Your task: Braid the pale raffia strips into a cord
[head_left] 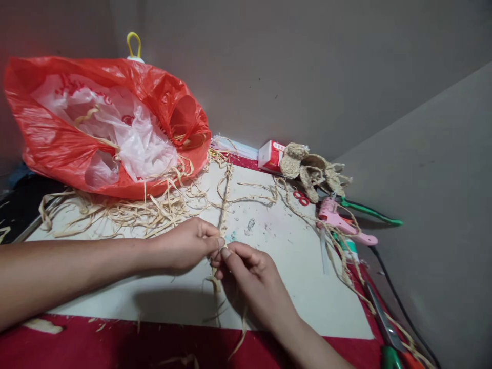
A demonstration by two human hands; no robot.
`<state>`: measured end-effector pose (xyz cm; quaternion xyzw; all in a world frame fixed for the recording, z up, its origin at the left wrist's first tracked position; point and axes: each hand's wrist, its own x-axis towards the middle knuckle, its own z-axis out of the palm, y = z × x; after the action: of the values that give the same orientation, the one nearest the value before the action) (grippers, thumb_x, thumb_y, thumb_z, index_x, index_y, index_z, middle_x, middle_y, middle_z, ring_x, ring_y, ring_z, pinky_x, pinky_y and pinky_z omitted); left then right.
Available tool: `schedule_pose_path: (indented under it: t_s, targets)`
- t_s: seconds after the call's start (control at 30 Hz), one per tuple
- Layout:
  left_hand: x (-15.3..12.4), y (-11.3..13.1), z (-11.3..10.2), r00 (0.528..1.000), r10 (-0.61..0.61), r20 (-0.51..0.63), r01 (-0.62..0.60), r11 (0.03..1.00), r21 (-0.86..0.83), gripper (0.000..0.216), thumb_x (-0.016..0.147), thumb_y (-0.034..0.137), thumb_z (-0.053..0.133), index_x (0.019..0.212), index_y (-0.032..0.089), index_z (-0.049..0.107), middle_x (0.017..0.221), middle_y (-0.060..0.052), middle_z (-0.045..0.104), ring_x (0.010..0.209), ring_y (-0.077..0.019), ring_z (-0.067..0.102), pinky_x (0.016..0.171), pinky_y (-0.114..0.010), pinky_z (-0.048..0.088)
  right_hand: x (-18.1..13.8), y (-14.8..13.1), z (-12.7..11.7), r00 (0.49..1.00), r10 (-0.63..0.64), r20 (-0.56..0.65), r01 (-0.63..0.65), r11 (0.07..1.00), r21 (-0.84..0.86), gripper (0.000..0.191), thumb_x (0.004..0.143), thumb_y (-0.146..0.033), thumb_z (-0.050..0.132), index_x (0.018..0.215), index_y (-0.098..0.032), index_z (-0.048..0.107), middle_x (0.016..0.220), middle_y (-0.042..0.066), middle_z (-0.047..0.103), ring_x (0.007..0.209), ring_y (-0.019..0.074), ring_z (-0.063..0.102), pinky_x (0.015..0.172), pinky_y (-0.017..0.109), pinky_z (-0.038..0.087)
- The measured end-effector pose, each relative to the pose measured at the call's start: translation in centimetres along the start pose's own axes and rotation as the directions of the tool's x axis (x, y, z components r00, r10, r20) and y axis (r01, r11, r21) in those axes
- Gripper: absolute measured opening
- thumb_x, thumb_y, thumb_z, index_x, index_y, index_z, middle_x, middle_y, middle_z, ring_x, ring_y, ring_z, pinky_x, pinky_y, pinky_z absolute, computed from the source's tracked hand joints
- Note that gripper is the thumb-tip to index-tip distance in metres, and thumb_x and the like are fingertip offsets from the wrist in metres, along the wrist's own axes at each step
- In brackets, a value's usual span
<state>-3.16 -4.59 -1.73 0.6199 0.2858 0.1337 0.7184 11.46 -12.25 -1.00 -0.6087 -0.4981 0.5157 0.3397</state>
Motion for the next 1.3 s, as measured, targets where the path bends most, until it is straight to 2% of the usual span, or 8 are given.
schedule_pose_path:
  t_s: [0.17,0.33,0.47,0.7,1.0,1.07,1.2,1.3]
  targets:
    - [-0.2,0.2,0.3,0.997,-0.004,-0.075,0.011,0.996,0.090,0.025,0.081,0.029,0.044,0.060,0.016,0.049,0.059,0.004,0.047,0.057,-0.0087,0.040,0.056,-0.020,0.034,-0.3,0.4,0.2,0.965,-0.255,-0.052,0.193,0.837,-0.512,0.033,0.092,-0.033,0.038,0.062,-0.020,0.045,0.049,-0.004,0.042,0.043,0.0094,0.036,0.045,0.023,0.027]
    - [-0.3,0.2,0.5,0.996,-0.027,-0.087,0.038,0.991,0.125,0.028,0.081,0.031,0.044,0.057,0.016,0.047,0.055,0.005,0.039,0.053,-0.0080,0.033,0.049,-0.020,0.026,-0.5,0.8,0.1,0.911,-0.412,0.008,0.229,0.491,-0.840,0.024,0.090,-0.024,0.040,0.069,-0.019,0.050,0.046,-0.002,0.051,0.037,0.0107,0.039,0.045,0.026,0.017]
    - [-0.1,0.1,0.5,0.995,-0.022,-0.096,0.031,0.996,0.088,0.027,0.079,0.033,0.046,0.061,0.014,0.055,0.059,0.003,0.049,0.055,-0.0088,0.039,0.052,-0.021,0.030,-0.7,1.2,0.5,0.852,-0.516,0.086,0.246,0.251,-0.936,0.015,0.088,-0.017,0.043,0.076,-0.017,0.053,0.049,0.002,0.058,0.037,0.0122,0.045,0.046,0.029,0.011]
    - [-0.2,0.3,0.8,0.983,-0.044,-0.178,0.050,0.998,0.028,0.030,0.074,0.030,0.050,0.049,0.016,0.040,0.052,0.006,0.032,0.051,-0.0067,0.027,0.047,-0.022,0.022,-1.1,1.1,0.8,0.835,-0.531,0.146,0.234,0.101,-0.967,0.013,0.082,-0.010,0.046,0.074,-0.018,0.051,0.049,0.002,0.056,0.037,0.0134,0.046,0.047,0.031,0.010]
    - [-0.9,0.8,1.5,0.966,-0.200,-0.165,0.159,0.960,-0.231,0.027,0.075,0.035,0.051,0.055,0.017,0.051,0.040,0.008,0.032,0.037,-0.0055,0.022,0.039,-0.022,0.015,-0.9,1.1,1.8,0.862,-0.480,0.164,0.284,0.189,-0.940,0.013,0.085,-0.011,0.043,0.082,-0.017,0.055,0.056,0.003,0.061,0.041,0.0137,0.051,0.046,0.030,0.016]
    - [-0.8,0.6,1.4,0.969,-0.169,-0.180,0.133,0.972,-0.195,0.027,0.075,0.036,0.052,0.058,0.015,0.055,0.044,0.006,0.039,0.040,-0.0063,0.028,0.042,-0.021,0.021,-1.3,0.5,1.8,0.889,-0.410,0.204,0.344,0.304,-0.888,0.013,0.086,-0.014,0.044,0.079,-0.017,0.055,0.058,0.003,0.062,0.043,0.0128,0.050,0.045,0.028,0.021]
    - [-0.5,0.1,0.8,0.975,-0.070,-0.211,0.061,0.997,-0.049,0.029,0.076,0.039,0.053,0.064,0.014,0.059,0.049,0.005,0.041,0.047,-0.0079,0.032,0.048,-0.022,0.024,-2.6,-1.3,0.0,0.911,-0.284,0.300,0.410,0.704,-0.579,0.024,0.088,-0.029,0.051,0.066,-0.020,0.053,0.054,-0.002,0.056,0.046,0.0097,0.046,0.044,0.021,0.031]
    - [-0.5,-0.1,0.4,0.986,-0.040,-0.163,0.036,0.999,-0.029,0.031,0.079,0.042,0.052,0.067,0.015,0.058,0.052,0.005,0.040,0.048,-0.0078,0.028,0.049,-0.022,0.023,-2.4,-2.1,-2.0,0.914,-0.395,-0.090,0.339,0.868,-0.362,0.026,0.091,-0.032,0.049,0.069,-0.020,0.056,0.057,-0.001,0.056,0.052,0.0110,0.050,0.050,0.021,0.040]
